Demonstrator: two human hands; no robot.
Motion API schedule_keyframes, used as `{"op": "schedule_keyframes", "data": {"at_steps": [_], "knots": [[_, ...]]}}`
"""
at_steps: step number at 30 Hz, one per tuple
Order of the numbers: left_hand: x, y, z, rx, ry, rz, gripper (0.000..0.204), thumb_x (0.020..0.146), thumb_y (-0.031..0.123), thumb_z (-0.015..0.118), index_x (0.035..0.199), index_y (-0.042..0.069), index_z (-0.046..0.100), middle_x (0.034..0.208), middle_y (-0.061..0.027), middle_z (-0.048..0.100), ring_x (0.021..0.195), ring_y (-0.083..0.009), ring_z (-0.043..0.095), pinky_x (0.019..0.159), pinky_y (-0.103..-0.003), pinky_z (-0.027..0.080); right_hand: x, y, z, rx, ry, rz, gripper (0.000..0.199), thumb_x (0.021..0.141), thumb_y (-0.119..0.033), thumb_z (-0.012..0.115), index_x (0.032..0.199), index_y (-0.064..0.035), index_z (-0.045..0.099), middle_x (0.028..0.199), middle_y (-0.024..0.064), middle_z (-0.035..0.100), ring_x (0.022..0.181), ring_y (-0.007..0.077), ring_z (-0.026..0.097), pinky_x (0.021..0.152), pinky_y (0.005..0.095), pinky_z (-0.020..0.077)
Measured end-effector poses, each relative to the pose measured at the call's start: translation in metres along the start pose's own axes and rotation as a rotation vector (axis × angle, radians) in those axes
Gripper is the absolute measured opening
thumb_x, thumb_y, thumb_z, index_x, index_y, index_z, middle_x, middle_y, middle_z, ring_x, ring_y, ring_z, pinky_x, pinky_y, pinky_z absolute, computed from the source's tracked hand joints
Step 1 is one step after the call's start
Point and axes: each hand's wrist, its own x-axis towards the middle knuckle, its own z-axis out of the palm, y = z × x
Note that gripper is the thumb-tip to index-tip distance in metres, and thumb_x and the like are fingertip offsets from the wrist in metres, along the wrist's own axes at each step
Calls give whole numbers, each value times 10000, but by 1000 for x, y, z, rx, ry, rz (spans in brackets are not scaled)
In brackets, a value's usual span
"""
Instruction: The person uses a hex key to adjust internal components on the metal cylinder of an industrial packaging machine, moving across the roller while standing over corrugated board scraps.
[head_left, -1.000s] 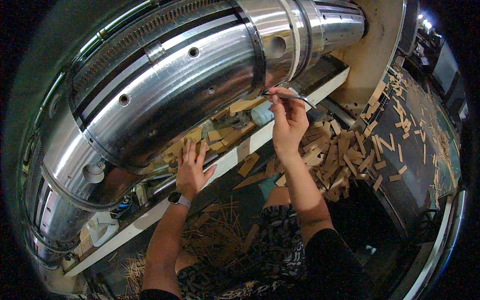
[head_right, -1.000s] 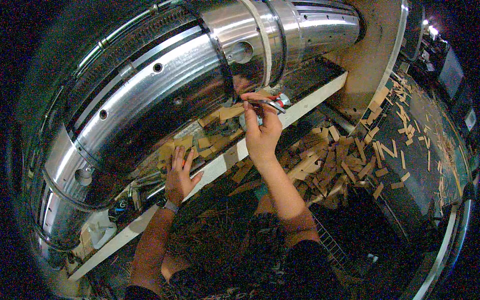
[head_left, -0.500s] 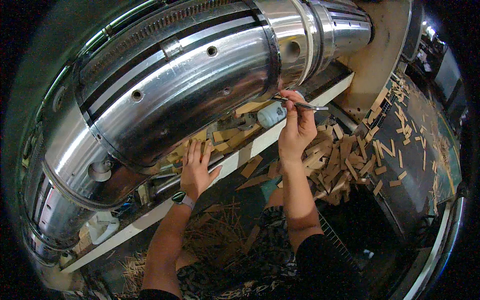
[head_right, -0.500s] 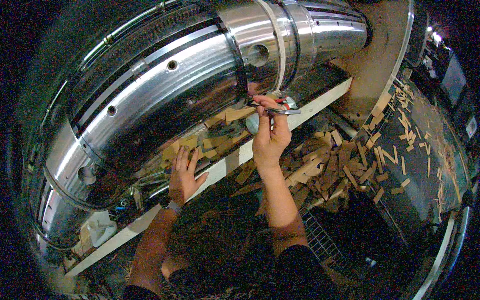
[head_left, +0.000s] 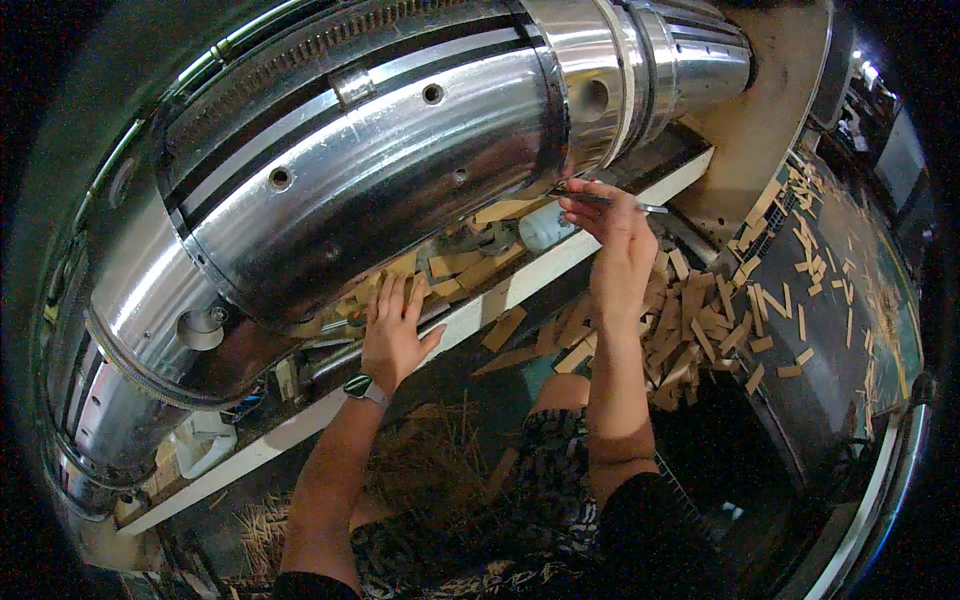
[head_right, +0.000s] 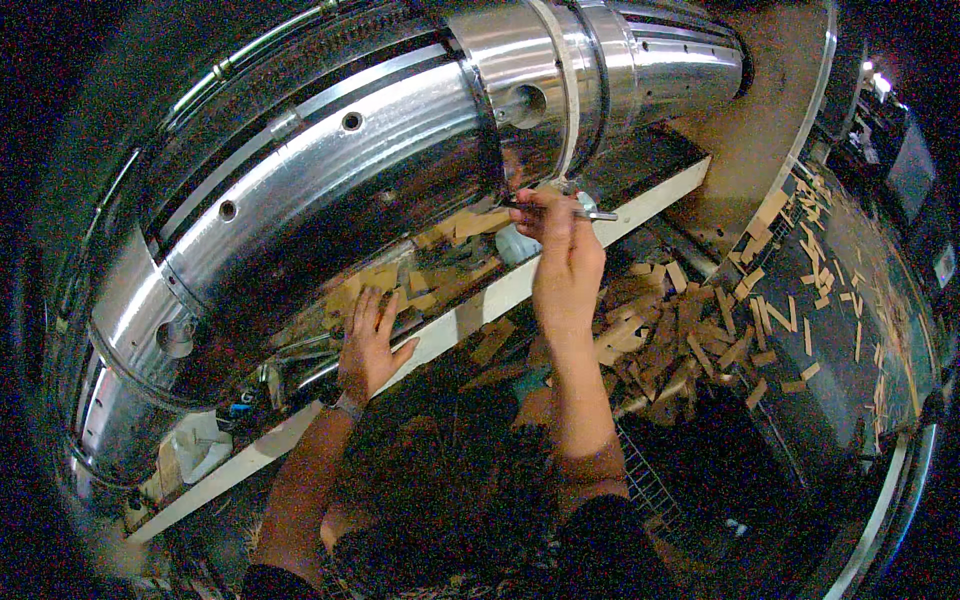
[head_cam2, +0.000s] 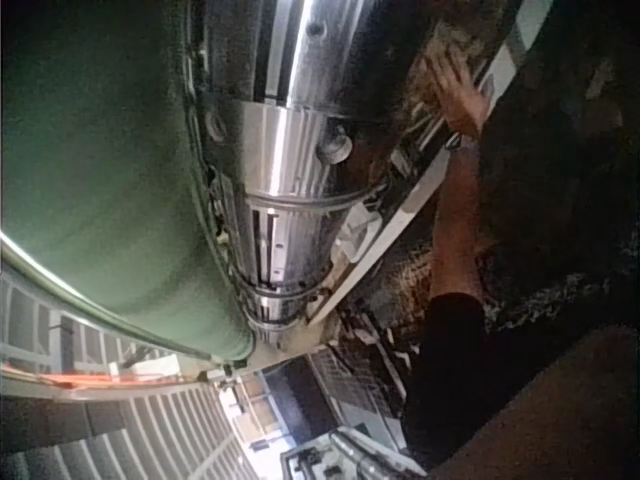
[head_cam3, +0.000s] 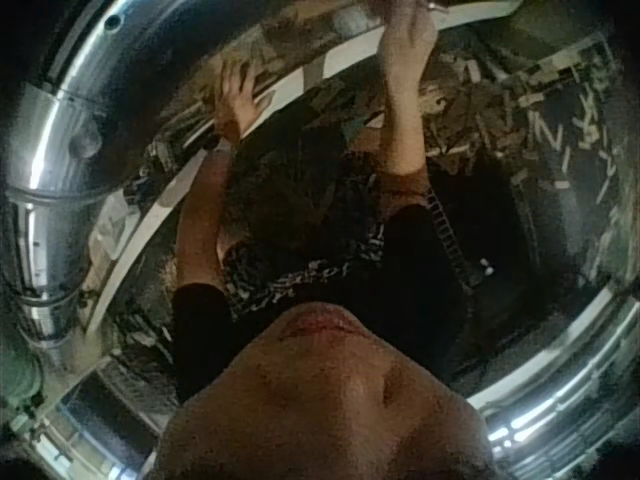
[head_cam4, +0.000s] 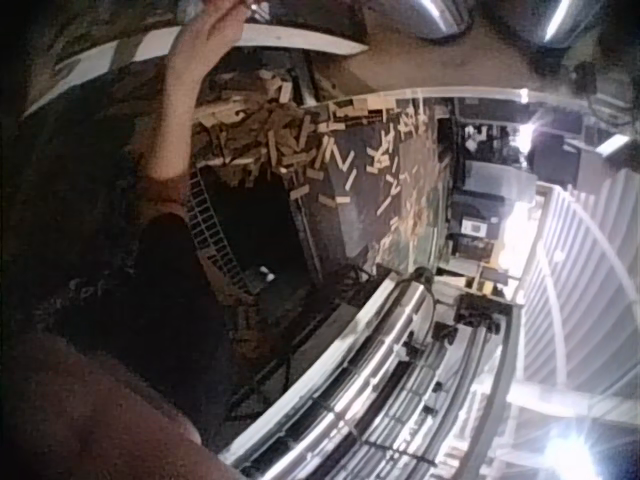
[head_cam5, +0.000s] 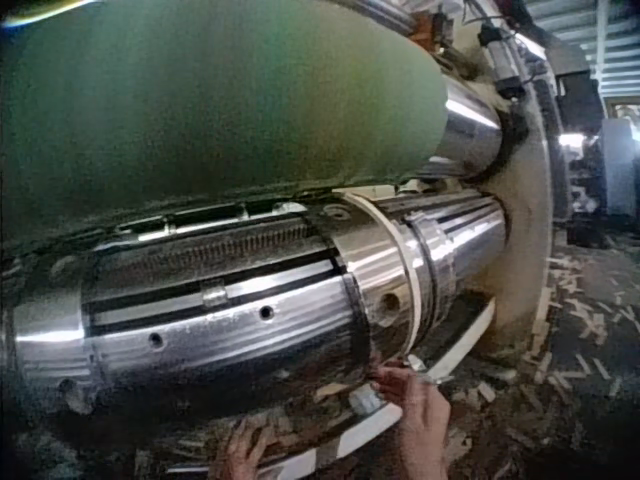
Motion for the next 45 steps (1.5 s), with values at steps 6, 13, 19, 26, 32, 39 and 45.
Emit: {"op": "schedule_keyframes", "data": {"at_steps": [6,13,19,26,32,39,45], "knots": [[0,2,-3,5,0,-3,702,771,405,622,1328,62,369,1363,-204,312,1296,-367,245,1042,-473,252,12,-10,-17,158,-34,196,547,967,-379,239,969,74,546,998,201,610,877,266,634,786,345,510],[-1,1,-4,36,3,-5,713,796,446,590,1358,85,340,1333,-205,363,1279,-340,283,1057,-468,223,28,-22,-33,243,-179,401,396,928,-243,274,976,57,528,1073,257,576,954,303,602,854,374,476],[-2,-2,-1,34,21,0,720,802,454,582,1368,92,323,1333,-203,367,1281,-336,286,1057,-468,224,38,-41,-36,-81,-459,256,357,925,-236,372,1025,45,567,991,163,622,905,241,619,818,329,481],[-1,0,1,42,11,-1,703,801,448,584,1352,83,346,1299,-205,400,1265,-342,307,1052,-468,226,50,-62,-30,-479,-593,250,238,926,-178,393,964,29,504,858,117,604,800,186,616,724,306,485],[-2,-1,-1,36,63,23,680,792,433,597,1320,61,382,1275,-201,418,1233,-359,336,1037,-464,248,51,-54,-39,-219,-439,340,139,915,-81,346,1030,-18,394,965,175,585,775,228,638,736,338,522],[-1,0,2,46,91,28,672,783,414,617,1308,59,395,1248,-202,435,1219,-349,358,1029,-460,263,50,-60,-43,-658,-729,-38,253,838,29,419,1087,-17,429,890,119,589,822,217,638,768,335,492],[0,1,-1,62,43,13,675,788,415,607,1316,57,387,1262,-204,426,1233,-346,344,1030,-455,266,42,-31,-51,-321,-609,12,195,887,-15,465,1078,-12,504,943,71,576,869,140,589,781,273,468]]}}
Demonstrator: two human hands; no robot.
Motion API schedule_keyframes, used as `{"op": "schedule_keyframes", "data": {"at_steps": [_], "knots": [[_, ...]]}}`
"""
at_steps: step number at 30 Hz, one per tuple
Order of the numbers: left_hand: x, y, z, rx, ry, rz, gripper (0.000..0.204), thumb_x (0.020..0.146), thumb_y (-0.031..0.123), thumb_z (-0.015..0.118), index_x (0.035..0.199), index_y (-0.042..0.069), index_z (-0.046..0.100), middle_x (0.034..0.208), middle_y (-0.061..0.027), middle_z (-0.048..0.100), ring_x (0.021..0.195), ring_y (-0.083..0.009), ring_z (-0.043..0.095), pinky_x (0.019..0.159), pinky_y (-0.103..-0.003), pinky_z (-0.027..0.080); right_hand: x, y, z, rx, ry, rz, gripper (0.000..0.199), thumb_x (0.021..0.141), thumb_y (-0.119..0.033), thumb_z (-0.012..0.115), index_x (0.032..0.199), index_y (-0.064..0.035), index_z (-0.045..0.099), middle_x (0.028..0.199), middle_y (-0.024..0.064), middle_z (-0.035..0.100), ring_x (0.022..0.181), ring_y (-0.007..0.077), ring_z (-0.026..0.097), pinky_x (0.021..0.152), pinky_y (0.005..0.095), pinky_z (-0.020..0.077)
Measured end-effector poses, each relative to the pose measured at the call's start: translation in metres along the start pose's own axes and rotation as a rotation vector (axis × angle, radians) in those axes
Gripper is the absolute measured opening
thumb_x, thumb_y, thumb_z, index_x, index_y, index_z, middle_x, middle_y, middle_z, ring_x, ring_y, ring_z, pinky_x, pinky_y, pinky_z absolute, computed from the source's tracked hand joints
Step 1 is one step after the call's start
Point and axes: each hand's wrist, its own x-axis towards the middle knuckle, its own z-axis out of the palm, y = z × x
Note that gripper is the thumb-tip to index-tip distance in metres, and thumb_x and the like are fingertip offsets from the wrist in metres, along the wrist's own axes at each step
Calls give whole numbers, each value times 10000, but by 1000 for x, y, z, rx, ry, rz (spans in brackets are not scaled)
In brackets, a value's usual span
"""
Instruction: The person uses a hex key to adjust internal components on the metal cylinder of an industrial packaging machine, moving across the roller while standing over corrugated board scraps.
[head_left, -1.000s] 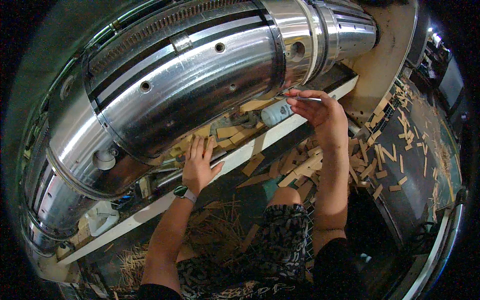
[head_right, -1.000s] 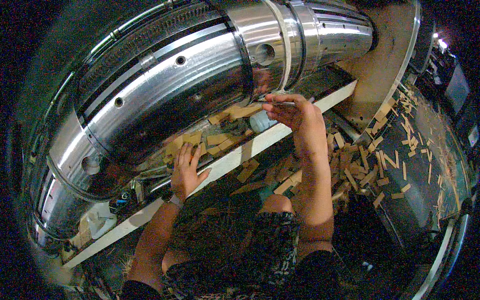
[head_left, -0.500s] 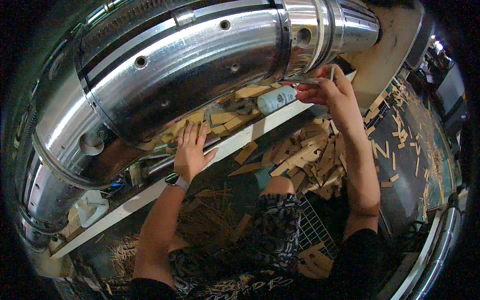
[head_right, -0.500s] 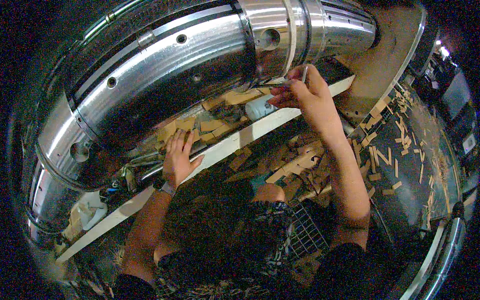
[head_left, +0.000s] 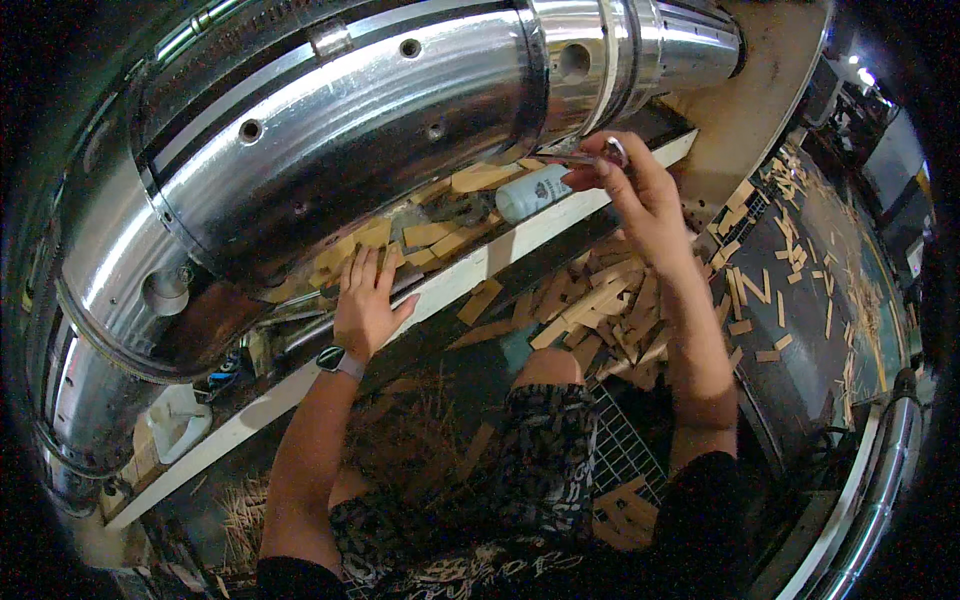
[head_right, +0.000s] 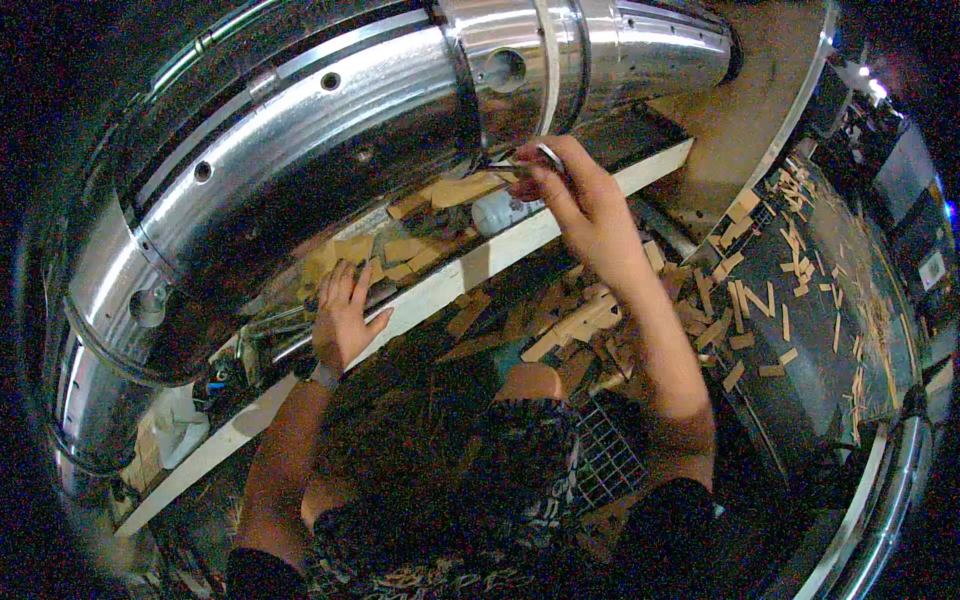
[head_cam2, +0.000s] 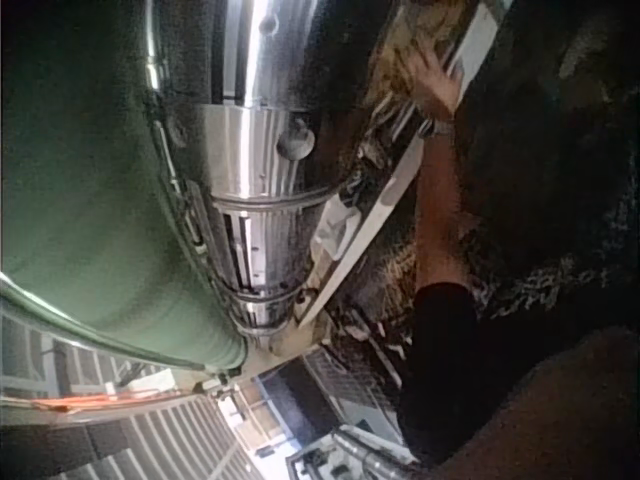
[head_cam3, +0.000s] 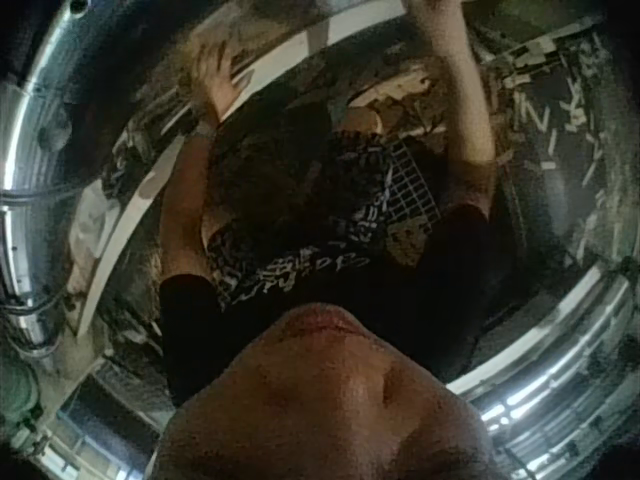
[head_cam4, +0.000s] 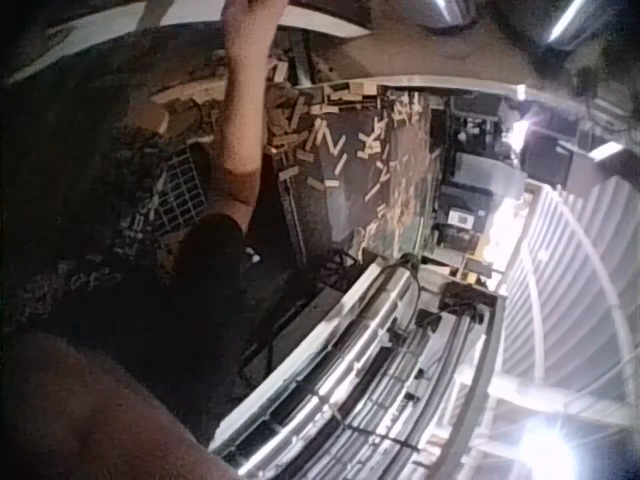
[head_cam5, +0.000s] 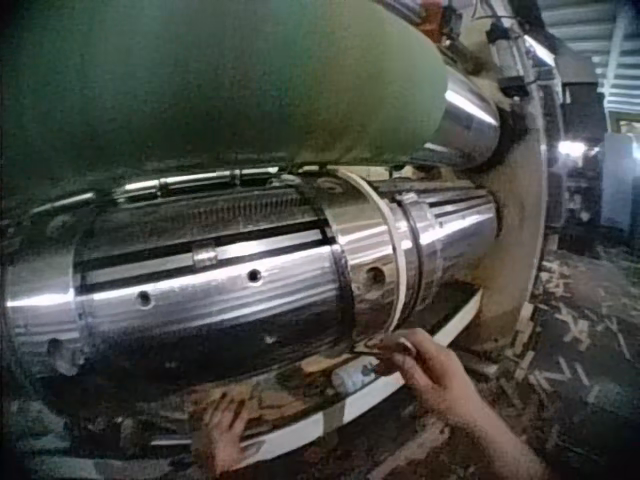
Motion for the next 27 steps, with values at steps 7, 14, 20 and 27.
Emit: {"op": "schedule_keyframes", "data": {"at_steps": [7,14,20,27], "knots": [[2,3,0,-5,-46,-42,699,779,435,614,1331,75,381,1288,-197,412,1253,-338,325,1010,-471,293,1,37,35,-10,357,-245,161,920,-74,474,1026,23,547,917,83,596,821,161,604,749,274,483],[2,5,2,-13,-112,-76,732,769,394,635,1357,84,330,1357,-196,339,1268,-337,317,1007,-460,314,-29,55,52,99,199,132,212,935,-185,478,906,8,562,733,65,610,659,115,596,621,255,477],[2,2,1,-76,-216,-131,713,803,455,578,1353,71,335,1325,-196,368,1262,-337,311,1030,-484,264,-10,77,66,400,85,190,255,948,-226,449,882,4,537,708,52,577,611,116,570,588,253,467],[2,1,0,-58,-216,-116,731,808,465,572,1369,78,309,1337,-198,350,1269,-346,299,1036,-491,259,-3,81,69,453,39,201,300,951,-283,436,881,-8,534,738,48,564,626,136,578,616,266,477]]}}
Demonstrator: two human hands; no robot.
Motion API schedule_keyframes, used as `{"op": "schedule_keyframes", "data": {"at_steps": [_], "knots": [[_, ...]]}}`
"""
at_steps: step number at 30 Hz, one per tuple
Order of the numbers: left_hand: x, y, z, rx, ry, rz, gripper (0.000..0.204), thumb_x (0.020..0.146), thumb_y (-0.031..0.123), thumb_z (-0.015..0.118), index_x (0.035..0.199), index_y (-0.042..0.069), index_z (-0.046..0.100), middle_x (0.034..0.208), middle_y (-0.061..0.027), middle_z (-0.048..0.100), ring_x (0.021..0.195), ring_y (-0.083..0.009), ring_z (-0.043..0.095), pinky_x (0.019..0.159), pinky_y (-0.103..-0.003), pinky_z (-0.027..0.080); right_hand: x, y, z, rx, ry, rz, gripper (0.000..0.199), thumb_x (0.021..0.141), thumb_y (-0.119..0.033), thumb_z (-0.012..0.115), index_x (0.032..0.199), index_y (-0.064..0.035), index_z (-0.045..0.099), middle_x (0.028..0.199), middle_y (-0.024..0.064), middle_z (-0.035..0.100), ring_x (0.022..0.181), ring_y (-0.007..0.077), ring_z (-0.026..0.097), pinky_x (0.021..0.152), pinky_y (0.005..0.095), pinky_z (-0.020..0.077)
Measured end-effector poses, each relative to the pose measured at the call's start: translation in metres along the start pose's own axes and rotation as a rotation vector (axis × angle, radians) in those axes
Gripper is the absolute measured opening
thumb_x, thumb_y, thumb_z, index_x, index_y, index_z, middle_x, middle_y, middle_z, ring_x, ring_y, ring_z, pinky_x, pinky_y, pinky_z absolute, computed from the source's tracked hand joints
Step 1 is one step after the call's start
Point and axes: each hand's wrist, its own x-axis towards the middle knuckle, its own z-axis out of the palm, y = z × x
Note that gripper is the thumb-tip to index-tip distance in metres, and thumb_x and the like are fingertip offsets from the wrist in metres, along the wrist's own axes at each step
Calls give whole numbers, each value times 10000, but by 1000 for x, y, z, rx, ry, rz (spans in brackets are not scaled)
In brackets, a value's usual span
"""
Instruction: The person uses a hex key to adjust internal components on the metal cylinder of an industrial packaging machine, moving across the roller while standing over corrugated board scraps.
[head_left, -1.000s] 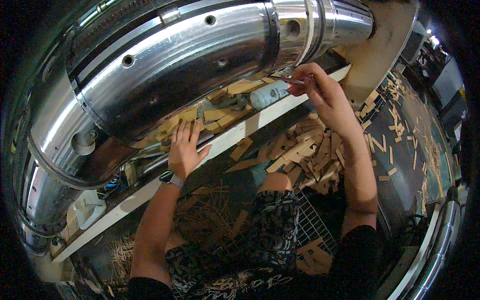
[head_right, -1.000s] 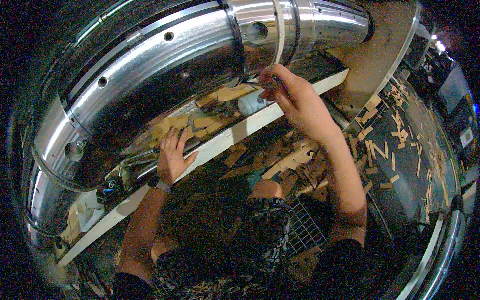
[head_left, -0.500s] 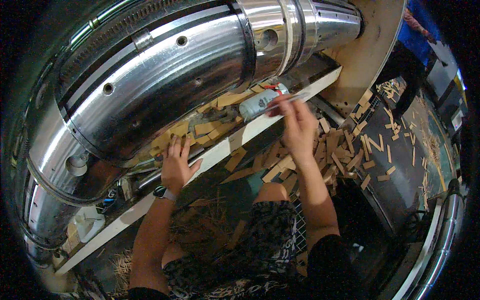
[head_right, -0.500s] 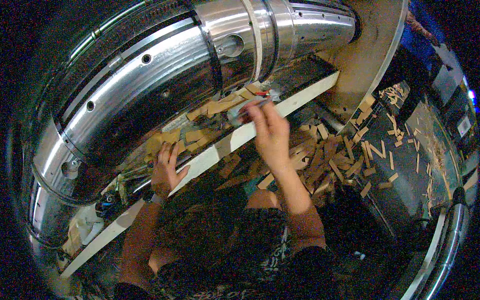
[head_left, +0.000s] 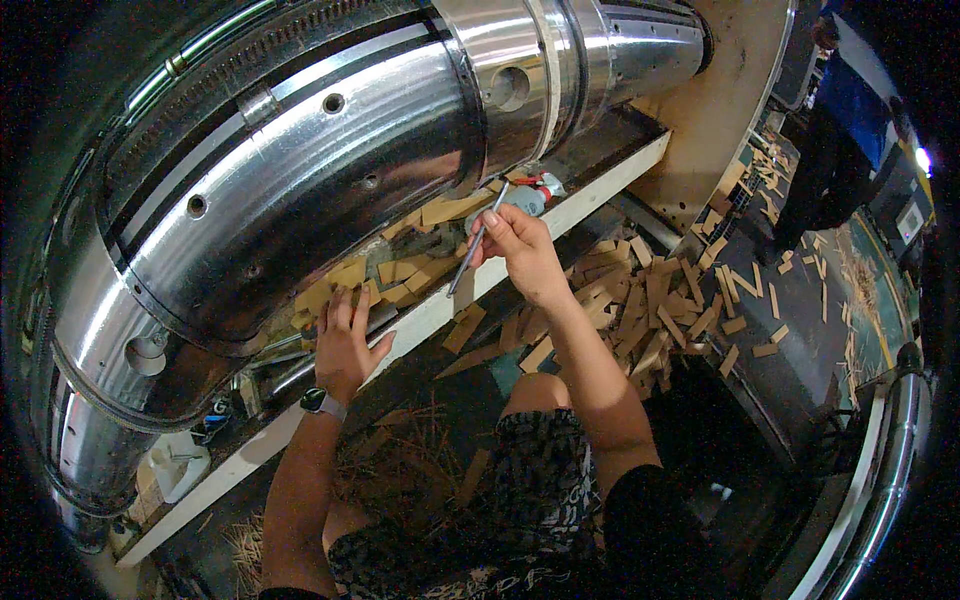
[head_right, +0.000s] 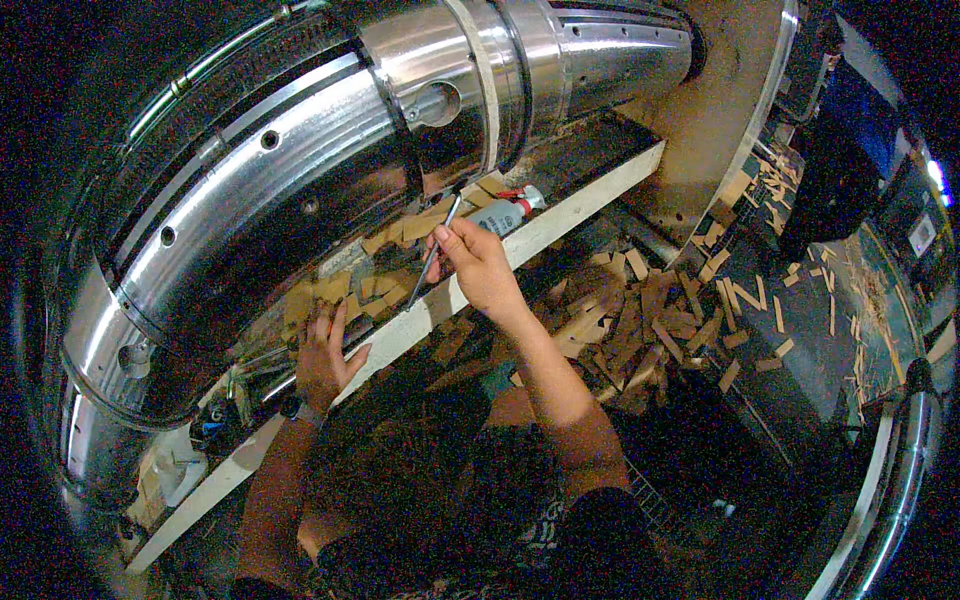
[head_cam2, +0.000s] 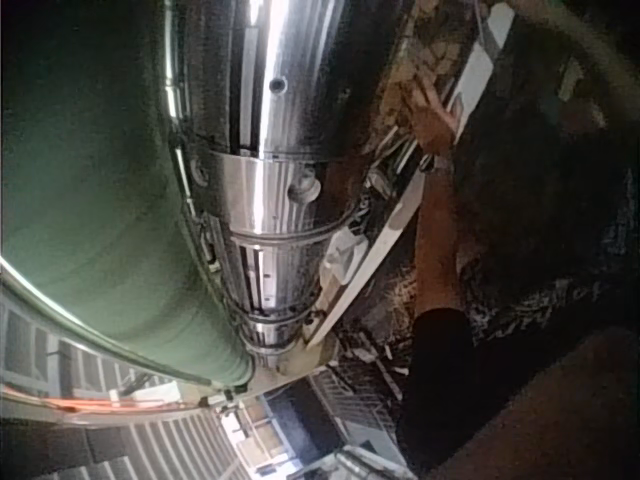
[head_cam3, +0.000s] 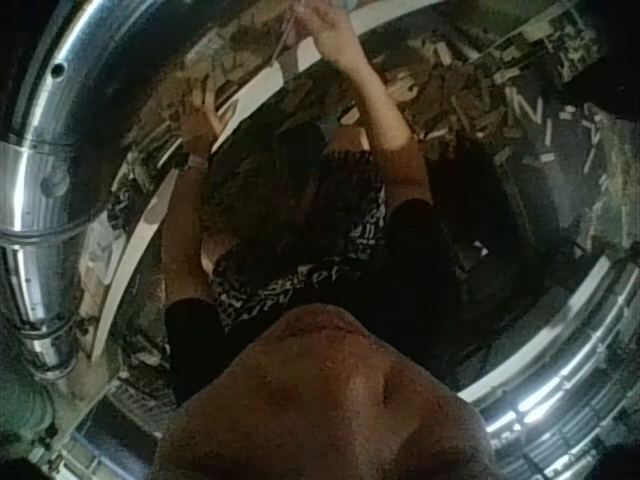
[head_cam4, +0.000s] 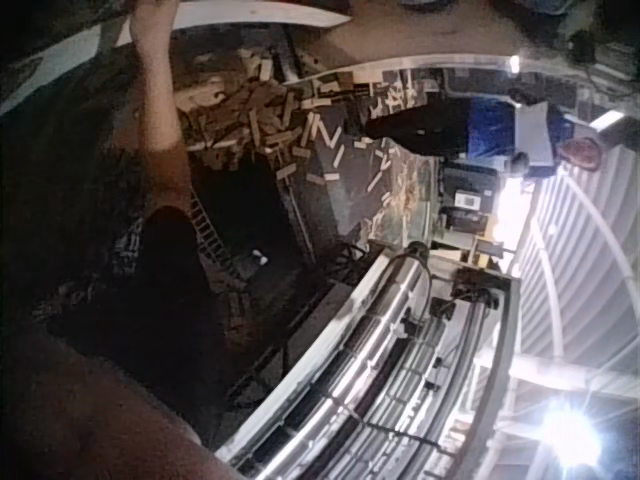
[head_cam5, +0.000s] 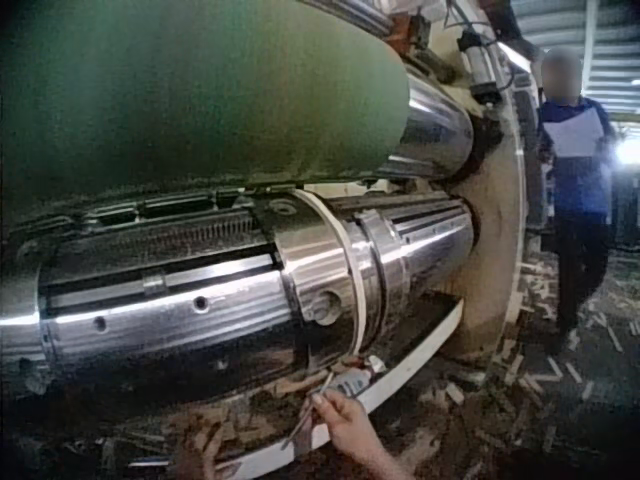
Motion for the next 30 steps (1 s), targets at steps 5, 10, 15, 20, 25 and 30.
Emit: {"op": "schedule_keyframes", "data": {"at_steps": [5,10,15,20,25,30], "knots": [[1,1,3,19,35,30,735,808,462,575,1373,78,303,1344,-190,343,1278,-342,287,1036,-486,262,1,-6,7,166,44,38,304,950,-293,433,869,-17,529,736,58,565,607,148,577,603,280,489],[-3,-2,2,35,33,14,734,807,469,574,1365,71,312,1344,-183,346,1245,-356,325,1013,-493,284,12,-10,41,604,204,40,302,943,-307,444,851,-31,526,733,70,569,585,160,573,584,286,494],[0,0,6,89,78,47,724,802,463,579,1355,70,327,1307,-187,374,1202,-369,365,993,-495,301,7,5,44,532,271,48,322,940,-353,436,837,-57,509,707,58,527,589,158,505,612,322,473],[0,-1,10,19,42,28,724,806,462,572,1359,70,319,1295,-200,381,1182,-390,373,984,-505,303,11,0,74,1029,243,-28,366,948,-433,351,788,-122,458,637,3,415,518,135,421,520,262,382],[4,0,9,28,141,107,745,786,445,594,1356,55,316,1319,-235,355,1211,-415,336,1013,-520,258,13,16,77,1462,-107,-35,442,928,-520,277,732,-141,396,561,-35,272,442,88,240,434,236,246],[5,-2,13,81,65,84,782,755,425,628,1350,32,305,1326,-235,348,1253,-402,290,1042,-522,205,15,17,72,1496,-205,113,501,902,-568,275,642,-145,347,502,-57,213,429,89,213,438,248,206]]}}
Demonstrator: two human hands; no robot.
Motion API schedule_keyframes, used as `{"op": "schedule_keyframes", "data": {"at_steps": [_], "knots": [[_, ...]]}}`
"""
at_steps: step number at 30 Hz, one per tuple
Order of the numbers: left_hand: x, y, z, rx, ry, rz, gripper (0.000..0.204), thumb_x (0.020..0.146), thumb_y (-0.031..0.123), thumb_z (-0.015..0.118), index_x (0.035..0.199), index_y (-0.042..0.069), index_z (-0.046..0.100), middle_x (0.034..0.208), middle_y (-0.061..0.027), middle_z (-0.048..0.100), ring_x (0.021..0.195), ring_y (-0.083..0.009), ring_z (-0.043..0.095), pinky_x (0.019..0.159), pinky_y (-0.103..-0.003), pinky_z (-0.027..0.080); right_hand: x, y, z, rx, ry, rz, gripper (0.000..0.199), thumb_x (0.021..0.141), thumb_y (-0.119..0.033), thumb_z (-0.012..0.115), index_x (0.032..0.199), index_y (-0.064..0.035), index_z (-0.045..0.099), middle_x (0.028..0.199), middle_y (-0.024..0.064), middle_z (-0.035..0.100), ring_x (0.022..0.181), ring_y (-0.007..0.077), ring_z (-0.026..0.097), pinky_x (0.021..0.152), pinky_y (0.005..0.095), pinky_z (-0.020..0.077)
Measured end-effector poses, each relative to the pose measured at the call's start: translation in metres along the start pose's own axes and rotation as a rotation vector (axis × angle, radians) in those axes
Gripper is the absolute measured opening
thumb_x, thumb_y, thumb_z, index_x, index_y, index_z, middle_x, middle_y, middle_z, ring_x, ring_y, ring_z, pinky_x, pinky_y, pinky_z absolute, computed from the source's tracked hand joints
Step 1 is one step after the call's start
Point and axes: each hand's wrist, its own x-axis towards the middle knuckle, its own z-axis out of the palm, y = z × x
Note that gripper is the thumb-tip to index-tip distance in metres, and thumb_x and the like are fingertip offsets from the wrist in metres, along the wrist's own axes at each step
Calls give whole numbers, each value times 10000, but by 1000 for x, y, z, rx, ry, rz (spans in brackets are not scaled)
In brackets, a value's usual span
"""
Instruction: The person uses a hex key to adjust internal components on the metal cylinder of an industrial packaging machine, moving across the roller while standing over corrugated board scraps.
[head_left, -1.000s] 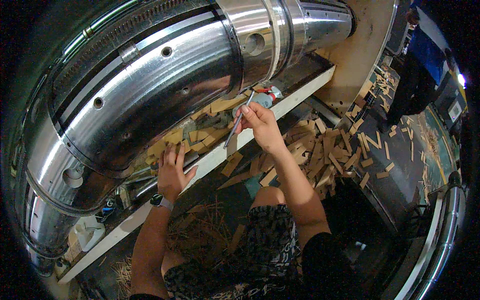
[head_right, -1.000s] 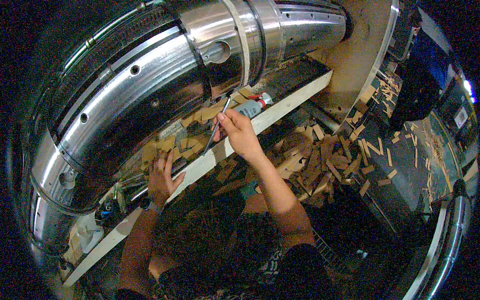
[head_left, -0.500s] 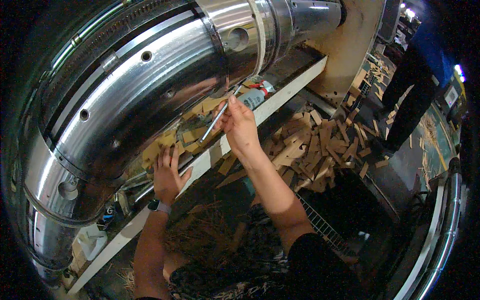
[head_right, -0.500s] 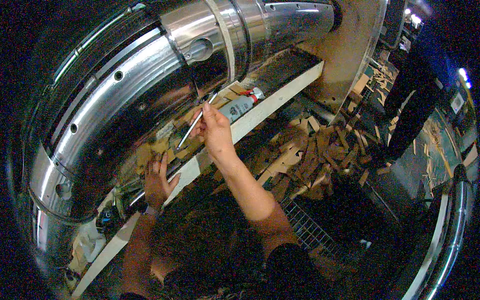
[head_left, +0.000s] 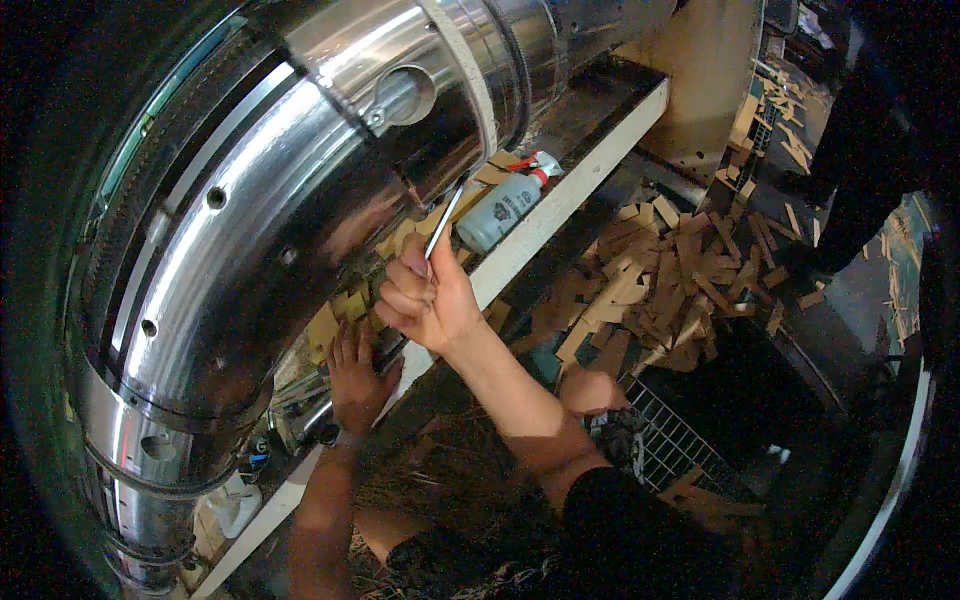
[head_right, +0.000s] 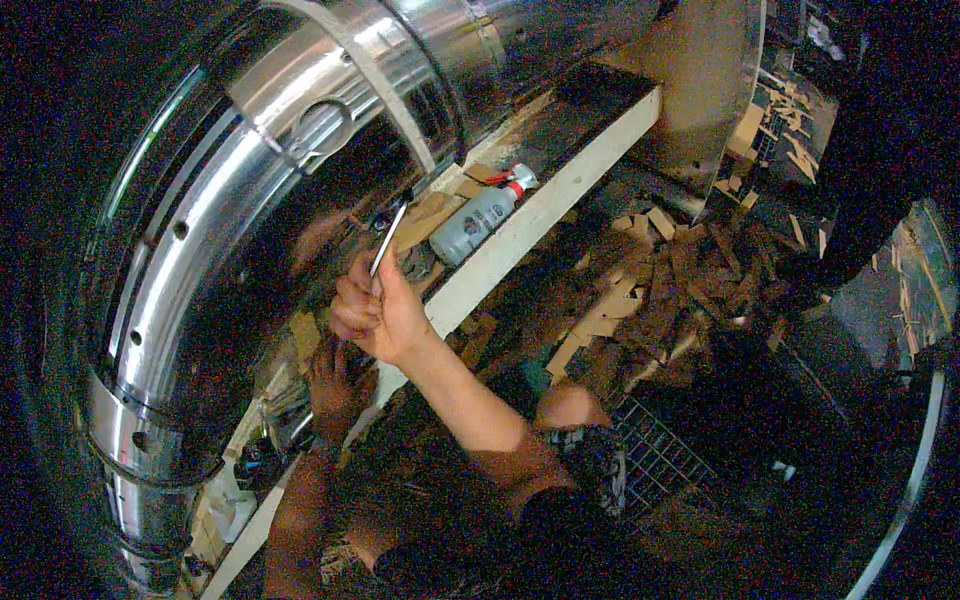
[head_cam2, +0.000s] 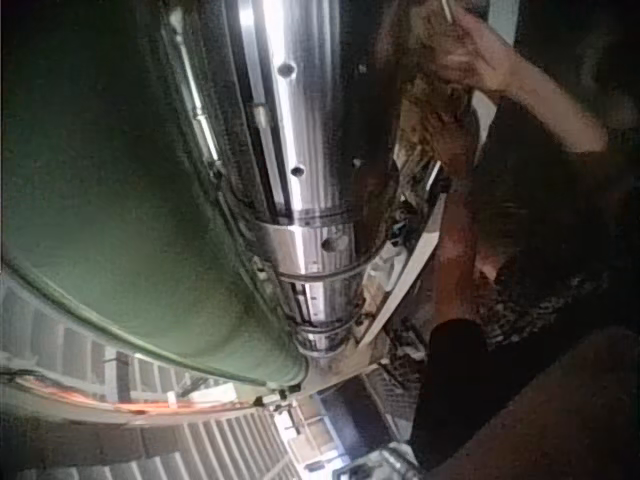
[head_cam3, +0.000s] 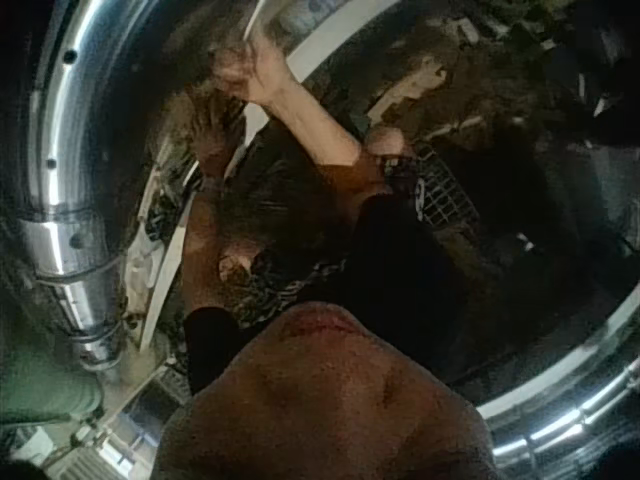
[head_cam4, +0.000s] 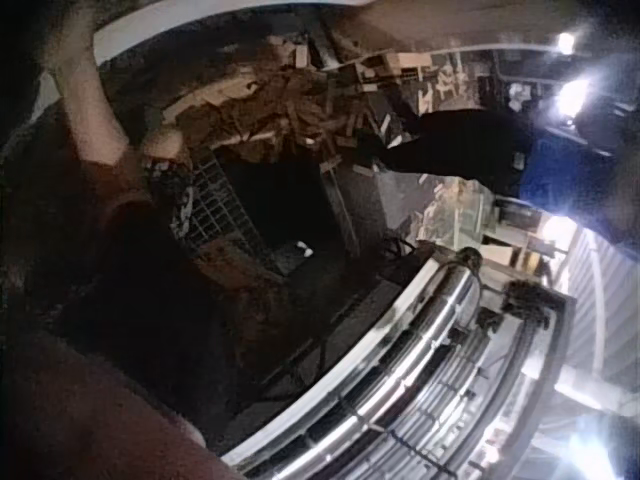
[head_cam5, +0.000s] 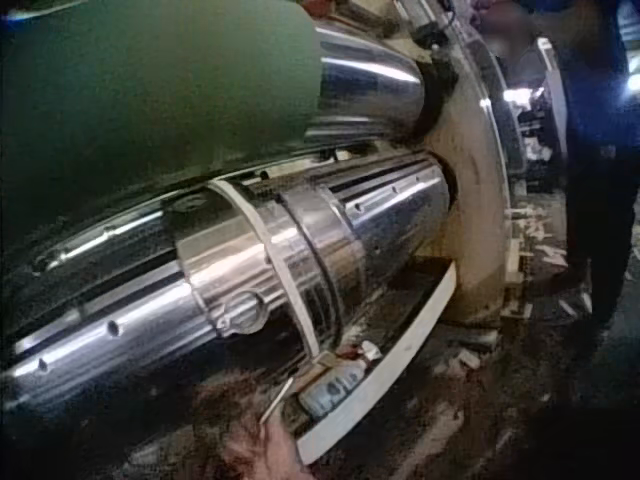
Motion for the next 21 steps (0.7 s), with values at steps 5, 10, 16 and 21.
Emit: {"op": "schedule_keyframes", "data": {"at_steps": [5,10,16,21], "knots": [[2,-5,7,-5,16,28,783,736,384,667,1341,39,309,1326,-222,340,1263,-378,291,1045,-542,186,-3,-19,2,-70,60,214,567,846,-652,291,591,-146,311,485,-30,192,462,126,210,494,280,214],[8,-4,-1,-2,-17,53,783,749,406,660,1346,45,304,1336,-207,333,1264,-407,274,1046,-548,181,-9,-36,7,-77,321,372,566,875,-629,250,582,-146,290,484,-28,194,459,142,222,484,288,236],[11,5,-1,102,-160,9,733,789,431,608,1368,98,307,1376,-207,284,1305,-396,209,1066,-554,136,-36,-159,2,-1488,74,372,430,928,-421,438,668,-78,449,499,26,422,387,148,397,383,283,303],[14,11,-18,-8,-85,50,698,798,418,605,1356,99,331,1383,-205,279,1317,-380,196,1070,-551,126,-15,-191,10,-2620,-9,-441,372,786,-421,597,685,-79,493,616,112,516,588,278,537,554,389,414]]}}
